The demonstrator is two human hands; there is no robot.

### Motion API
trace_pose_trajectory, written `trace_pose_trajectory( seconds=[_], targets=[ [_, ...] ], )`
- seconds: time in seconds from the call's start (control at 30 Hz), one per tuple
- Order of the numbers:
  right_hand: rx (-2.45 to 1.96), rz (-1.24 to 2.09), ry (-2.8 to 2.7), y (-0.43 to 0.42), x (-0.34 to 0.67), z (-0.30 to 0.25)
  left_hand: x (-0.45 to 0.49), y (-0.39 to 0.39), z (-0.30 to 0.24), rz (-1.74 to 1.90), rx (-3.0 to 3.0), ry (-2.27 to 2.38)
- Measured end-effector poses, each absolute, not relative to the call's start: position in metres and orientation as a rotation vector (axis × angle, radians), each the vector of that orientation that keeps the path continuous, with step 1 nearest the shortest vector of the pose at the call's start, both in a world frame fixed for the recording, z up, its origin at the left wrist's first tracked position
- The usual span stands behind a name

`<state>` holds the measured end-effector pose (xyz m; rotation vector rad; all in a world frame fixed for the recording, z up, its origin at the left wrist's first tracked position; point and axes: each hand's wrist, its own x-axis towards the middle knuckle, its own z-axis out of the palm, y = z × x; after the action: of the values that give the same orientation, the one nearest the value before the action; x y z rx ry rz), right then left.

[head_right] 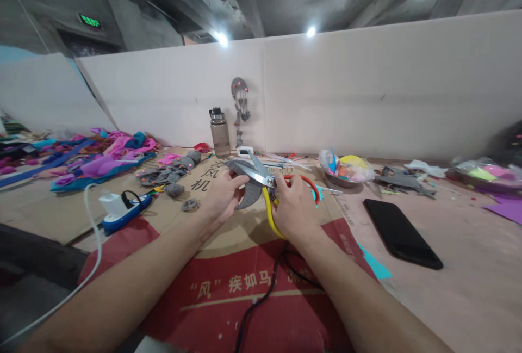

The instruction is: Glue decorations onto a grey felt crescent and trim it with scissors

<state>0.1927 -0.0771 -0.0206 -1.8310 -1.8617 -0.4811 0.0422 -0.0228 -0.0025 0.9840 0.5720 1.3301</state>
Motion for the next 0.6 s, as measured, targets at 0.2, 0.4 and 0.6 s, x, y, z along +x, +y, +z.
trace_pose_trajectory(
  seconds=[0.2,0.4,0.6],
  targets=[
    [-1.836,-0.481,-1.883,-0.078,0.193,-0.022,0.044,-0.026,-0.003,1.313,0.931,0.615],
    [-1.895,-0.39,-1.913,-0.077,0.19,-0.033,0.05,-0.026,-0.011,1.271,0.771,0.78],
    [-1.895,-0.348,-1.915,-0.074,0.19,-0.035,0.049,-0.026,-0.012,1.263,0.77,0.776]
  ],
)
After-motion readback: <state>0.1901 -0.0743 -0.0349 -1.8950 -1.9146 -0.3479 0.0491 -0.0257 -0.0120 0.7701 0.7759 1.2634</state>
